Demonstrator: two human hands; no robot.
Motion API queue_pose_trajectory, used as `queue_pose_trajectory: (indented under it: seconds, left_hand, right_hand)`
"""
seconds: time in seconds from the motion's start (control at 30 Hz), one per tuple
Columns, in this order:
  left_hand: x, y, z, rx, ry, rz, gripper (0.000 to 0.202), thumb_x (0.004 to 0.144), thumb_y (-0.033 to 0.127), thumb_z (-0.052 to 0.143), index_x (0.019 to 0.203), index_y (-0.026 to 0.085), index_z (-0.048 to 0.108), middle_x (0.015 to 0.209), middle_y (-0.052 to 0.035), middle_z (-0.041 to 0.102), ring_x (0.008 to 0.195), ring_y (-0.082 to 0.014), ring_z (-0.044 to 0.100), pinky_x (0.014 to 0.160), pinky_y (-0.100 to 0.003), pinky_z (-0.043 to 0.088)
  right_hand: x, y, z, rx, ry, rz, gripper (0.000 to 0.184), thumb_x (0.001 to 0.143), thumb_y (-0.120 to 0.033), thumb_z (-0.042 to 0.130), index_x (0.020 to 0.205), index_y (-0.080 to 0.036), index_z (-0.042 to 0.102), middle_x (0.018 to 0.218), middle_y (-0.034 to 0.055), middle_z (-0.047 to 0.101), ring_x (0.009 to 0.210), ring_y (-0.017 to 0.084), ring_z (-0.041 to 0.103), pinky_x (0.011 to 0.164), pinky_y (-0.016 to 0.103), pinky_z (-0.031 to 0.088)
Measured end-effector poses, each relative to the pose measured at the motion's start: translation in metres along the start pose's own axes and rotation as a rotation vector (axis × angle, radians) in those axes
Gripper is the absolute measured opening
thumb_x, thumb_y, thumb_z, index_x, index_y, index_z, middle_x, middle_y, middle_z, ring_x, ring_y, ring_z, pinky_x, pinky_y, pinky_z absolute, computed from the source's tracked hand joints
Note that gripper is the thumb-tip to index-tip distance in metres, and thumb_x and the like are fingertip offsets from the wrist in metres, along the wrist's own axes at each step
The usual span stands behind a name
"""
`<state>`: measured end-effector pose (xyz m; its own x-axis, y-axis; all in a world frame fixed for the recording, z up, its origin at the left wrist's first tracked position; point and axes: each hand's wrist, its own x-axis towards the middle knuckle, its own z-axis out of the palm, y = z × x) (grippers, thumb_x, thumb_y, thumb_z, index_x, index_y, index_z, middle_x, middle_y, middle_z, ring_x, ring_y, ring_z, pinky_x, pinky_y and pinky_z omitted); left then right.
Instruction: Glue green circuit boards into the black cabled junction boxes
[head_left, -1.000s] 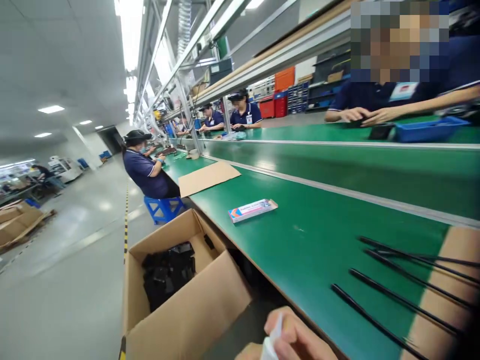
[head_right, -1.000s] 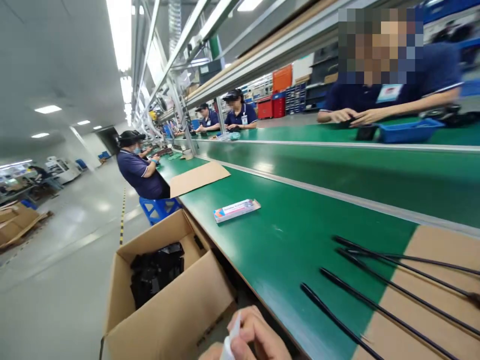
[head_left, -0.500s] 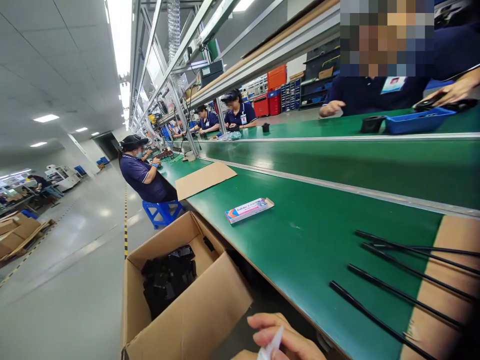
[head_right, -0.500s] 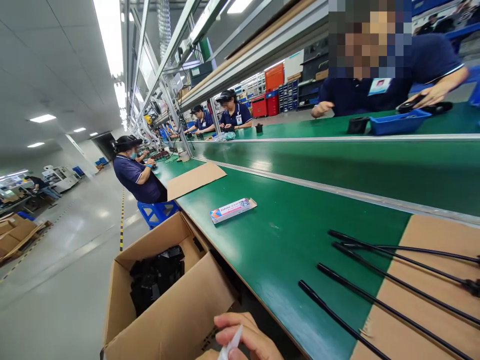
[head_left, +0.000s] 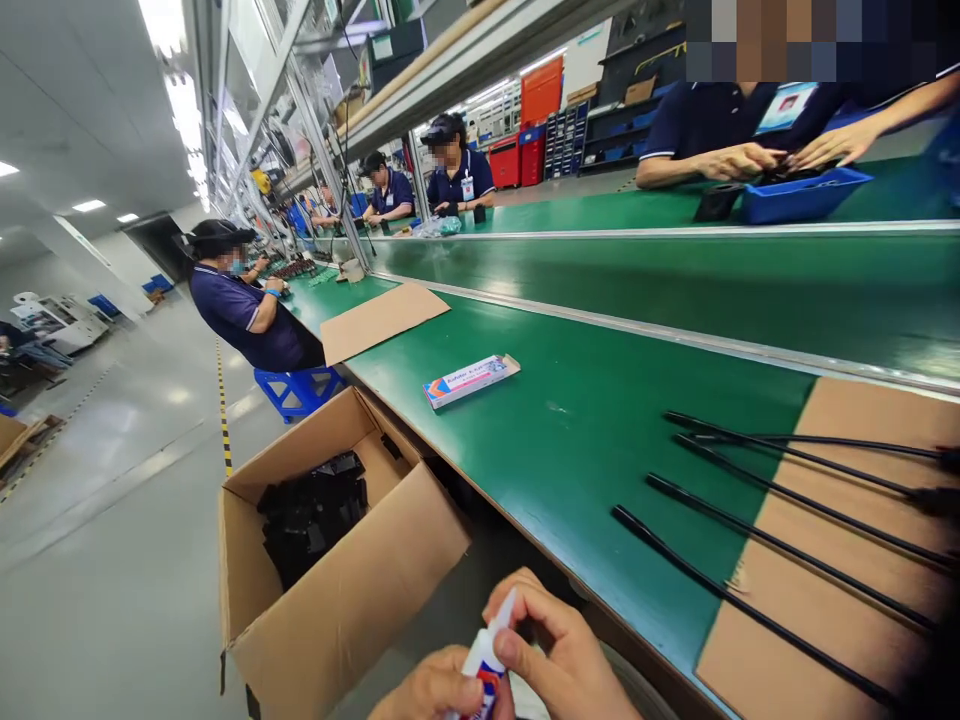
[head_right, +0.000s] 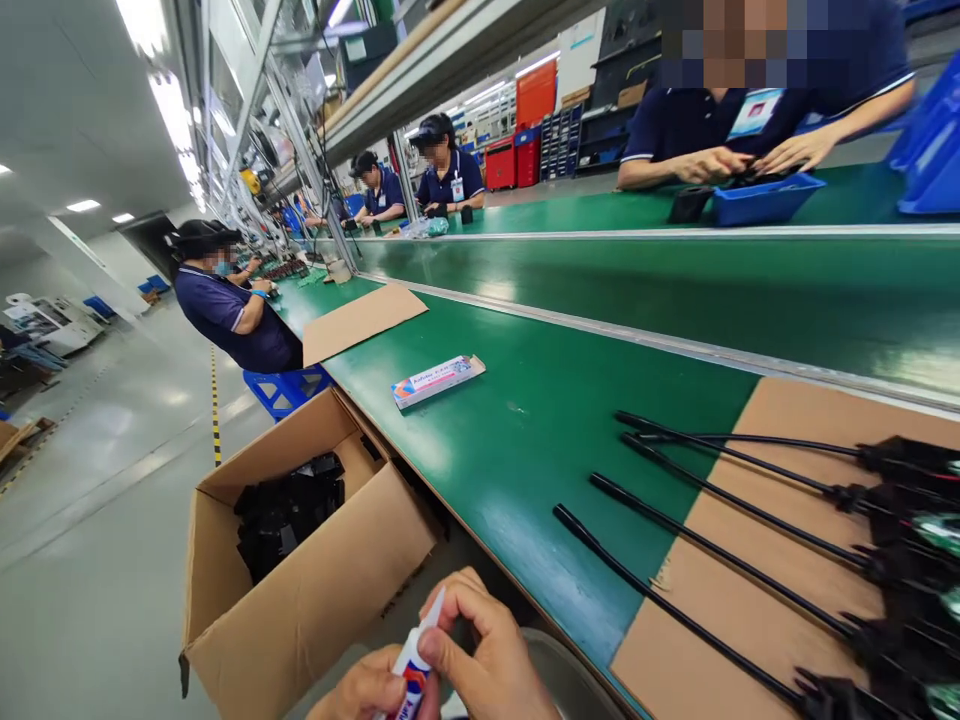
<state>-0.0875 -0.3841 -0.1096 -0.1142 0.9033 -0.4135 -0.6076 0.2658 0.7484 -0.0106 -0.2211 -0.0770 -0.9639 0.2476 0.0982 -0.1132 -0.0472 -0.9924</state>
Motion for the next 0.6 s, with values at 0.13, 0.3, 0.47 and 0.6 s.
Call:
queue_pose_trajectory:
  seconds: [0.13,0.3,0.47,0.6]
  left_hand:
    - [0.005,-0.012,-0.001,-0.039,-0.079,-0.005,0.067,0.068,0.078,0.056,0.059,0.012,0.058,0.045,0.0026,0.044,0.037,-0.0078,0.04,0.038,-0.021,0.031]
    - [0.009,-0.013,0.003,0.011,0.016,0.09,0.07,0.054,0.083,0.059,0.054,0.013,0.055,0.04,0.0025,0.039,0.033,-0.0062,0.031,0.036,-0.02,0.017]
    - [0.012,-0.015,0.0,0.127,0.169,0.248,0.063,0.068,0.075,0.059,0.074,0.012,0.058,0.042,0.0062,0.038,0.035,-0.0044,0.026,0.038,-0.019,0.016]
    - [0.007,-0.019,-0.003,0.287,0.26,0.303,0.067,0.074,0.074,0.054,0.092,0.01,0.064,0.046,0.0043,0.042,0.039,-0.0069,0.032,0.041,-0.02,0.026]
  right_hand:
    - [-0.001,0.0,-0.001,0.116,-0.187,0.043,0.042,0.083,-0.058,0.056,0.096,-0.02,0.07,0.099,0.0087,0.058,0.085,0.019,0.056,0.073,0.031,0.045]
    - [0.001,0.002,0.007,-0.024,-0.069,0.025,0.039,0.087,-0.054,0.052,0.079,-0.016,0.06,0.08,0.0034,0.049,0.072,0.015,0.05,0.064,0.028,0.04]
    - [0.001,0.009,0.019,-0.146,0.043,0.07,0.032,0.092,-0.046,0.047,0.079,-0.017,0.053,0.081,0.0027,0.047,0.07,0.014,0.05,0.062,0.027,0.04]
    - [-0.001,0.01,0.025,-0.222,0.055,0.055,0.029,0.093,-0.042,0.045,0.08,-0.017,0.051,0.082,0.0035,0.047,0.073,0.015,0.052,0.064,0.028,0.042]
